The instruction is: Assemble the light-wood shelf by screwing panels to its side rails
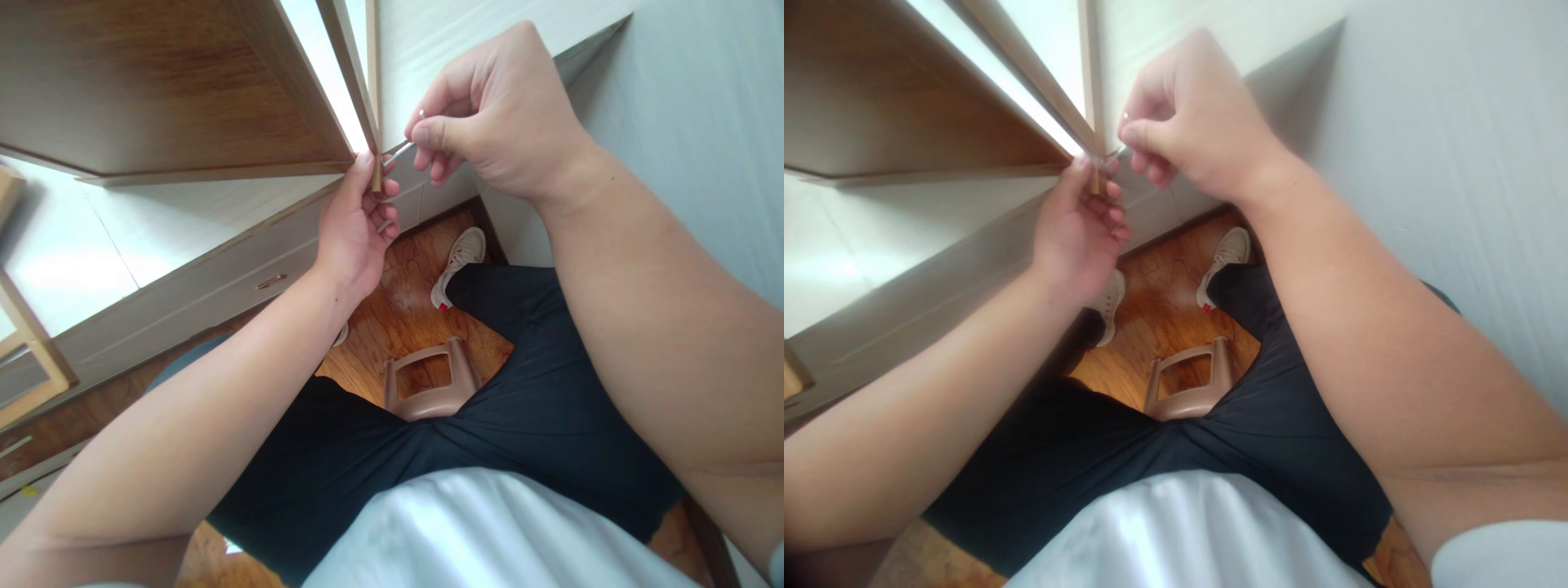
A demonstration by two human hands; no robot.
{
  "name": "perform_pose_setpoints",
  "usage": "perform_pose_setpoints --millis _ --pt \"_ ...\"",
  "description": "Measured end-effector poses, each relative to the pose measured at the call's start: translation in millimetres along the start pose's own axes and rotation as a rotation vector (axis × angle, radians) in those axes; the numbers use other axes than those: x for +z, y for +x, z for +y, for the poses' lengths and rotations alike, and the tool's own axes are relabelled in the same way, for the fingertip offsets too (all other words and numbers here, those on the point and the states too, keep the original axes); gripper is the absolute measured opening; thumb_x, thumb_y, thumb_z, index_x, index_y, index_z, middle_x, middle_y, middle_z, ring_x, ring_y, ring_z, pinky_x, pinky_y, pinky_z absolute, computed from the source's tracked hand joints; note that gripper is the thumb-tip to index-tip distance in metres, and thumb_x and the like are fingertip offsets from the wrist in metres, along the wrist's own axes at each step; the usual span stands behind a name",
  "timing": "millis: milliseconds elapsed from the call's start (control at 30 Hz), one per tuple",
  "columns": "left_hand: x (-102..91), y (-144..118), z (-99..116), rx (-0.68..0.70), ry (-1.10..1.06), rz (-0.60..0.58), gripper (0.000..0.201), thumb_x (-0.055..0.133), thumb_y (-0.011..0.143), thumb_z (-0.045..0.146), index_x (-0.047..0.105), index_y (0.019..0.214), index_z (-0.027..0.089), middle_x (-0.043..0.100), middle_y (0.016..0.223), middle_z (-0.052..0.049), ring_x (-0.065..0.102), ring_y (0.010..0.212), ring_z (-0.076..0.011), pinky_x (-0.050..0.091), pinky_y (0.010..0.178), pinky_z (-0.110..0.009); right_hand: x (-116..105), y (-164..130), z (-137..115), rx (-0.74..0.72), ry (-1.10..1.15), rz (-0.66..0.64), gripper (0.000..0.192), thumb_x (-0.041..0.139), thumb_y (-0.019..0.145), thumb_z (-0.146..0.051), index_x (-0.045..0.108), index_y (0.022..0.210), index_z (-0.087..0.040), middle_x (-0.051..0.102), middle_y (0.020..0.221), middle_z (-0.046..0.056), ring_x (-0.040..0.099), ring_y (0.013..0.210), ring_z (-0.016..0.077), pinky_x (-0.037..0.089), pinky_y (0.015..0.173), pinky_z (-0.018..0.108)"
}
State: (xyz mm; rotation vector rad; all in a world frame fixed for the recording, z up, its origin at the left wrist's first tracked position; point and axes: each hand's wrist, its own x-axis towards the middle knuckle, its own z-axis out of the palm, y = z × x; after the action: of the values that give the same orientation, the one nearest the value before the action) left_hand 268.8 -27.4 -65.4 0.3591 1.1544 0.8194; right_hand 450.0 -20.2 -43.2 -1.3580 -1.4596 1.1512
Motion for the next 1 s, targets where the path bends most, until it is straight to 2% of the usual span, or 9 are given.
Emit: perform_pose_setpoints --millis 100,233,367,433,600,667,800,900,1000 --pt "2.2 -1 2 -0.075 -0.053 -0.009 0.015 0.073 0.095 0.051 0.077 0.102 0.038 0.073 0.07 0.003 0.063 0.056 -0.0123 0.039 0.047 -0.024 -1 0 1 -0.012 0.0 -0.019 0.007 0.074 0.084 -0.002 0.079 0.084 -0.008 0.074 0.068 0.003 0.069 0.057 0.0124 0.06 0.055 0.024" --pt "4.9 -4 4 -0.104 -0.032 -0.016 0.018 0.071 0.098 0.048 0.072 0.09 0.032 0.071 0.071 0.003 0.062 0.057 -0.0108 0.04 0.049 -0.022 -6 1 3 -0.061 -0.082 0.006 0.009 0.073 0.085 -0.004 0.08 0.081 -0.009 0.074 0.068 0.003 0.068 0.057 0.0121 0.059 0.054 0.023" --pt "6.5 -6 5 -0.12 -0.131 -0.133 0.033 0.055 0.109 0.043 0.064 0.085 0.024 0.063 0.067 0.006 0.054 0.05 -0.0051 0.039 0.047 -0.018 -8 2 3 -0.062 -0.131 0.0 0.01 0.071 0.085 -0.007 0.08 0.082 -0.009 0.073 0.067 0.003 0.068 0.056 0.0122 0.056 0.053 0.023" --pt "6.6 -6 6 -0.131 -0.136 -0.15 0.037 0.049 0.111 0.044 0.062 0.084 0.022 0.062 0.067 0.006 0.053 0.05 -0.0045 0.039 0.047 -0.018 -8 2 1 -0.053 -0.159 -0.008 0.011 0.07 0.084 -0.007 0.08 0.081 -0.009 0.073 0.065 0.004 0.067 0.055 0.0118 0.053 0.052 0.022" --pt "6.1 -5 7 -0.141 -0.069 -0.065 0.02 0.069 0.101 0.046 0.071 0.091 0.029 0.07 0.072 0.004 0.061 0.055 -0.0081 0.043 0.049 -0.021 -8 2 -3 -0.051 -0.225 -0.034 0.013 0.07 0.084 -0.011 0.08 0.075 -0.013 0.072 0.063 0.002 0.065 0.053 0.0108 0.05 0.054 0.022" --pt "6.2 -4 8 -0.138 -0.059 -0.072 0.018 0.067 0.103 0.045 0.072 0.093 0.03 0.071 0.072 0.005 0.062 0.056 -0.0083 0.044 0.05 -0.021 -8 2 -3 -0.047 -0.233 -0.037 0.018 0.07 0.084 -0.011 0.077 0.069 -0.018 0.071 0.061 0.001 0.065 0.053 0.0111 0.049 0.053 0.022" --pt "6.9 -4 8 -0.127 -0.036 -0.095 0.028 0.056 0.109 0.042 0.071 0.091 0.028 0.068 0.07 0.004 0.062 0.057 -0.0072 0.043 0.052 -0.02 -9 5 2 -0.037 -0.245 -0.039 0.023 0.073 0.084 -0.013 0.073 0.063 -0.023 0.072 0.06 -0.001 0.064 0.052 0.0112 0.048 0.054 0.023" --pt "7.1 -4 9 -0.132 -0.062 -0.12 0.027 0.06 0.106 0.044 0.069 0.089 0.026 0.066 0.07 0.005 0.059 0.056 -0.0063 0.043 0.051 -0.02 -10 6 4 -0.035 -0.24 -0.057 0.021 0.074 0.085 -0.017 0.074 0.064 -0.022 0.073 0.063 0.0 0.062 0.052 0.0118 0.05 0.058 0.024" --pt "6.1 -3 10 -0.144 -0.119 -0.17 0.025 0.068 0.102 0.044 0.068 0.088 0.024 0.065 0.071 0.006 0.057 0.053 -0.0052 0.043 0.051 -0.019 -12 6 3 0.029 -0.201 -0.082 0.019 0.075 0.087 -0.021 0.076 0.068 -0.021 0.075 0.068 0.002 0.063 0.056 0.0145 0.05 0.059 0.027"
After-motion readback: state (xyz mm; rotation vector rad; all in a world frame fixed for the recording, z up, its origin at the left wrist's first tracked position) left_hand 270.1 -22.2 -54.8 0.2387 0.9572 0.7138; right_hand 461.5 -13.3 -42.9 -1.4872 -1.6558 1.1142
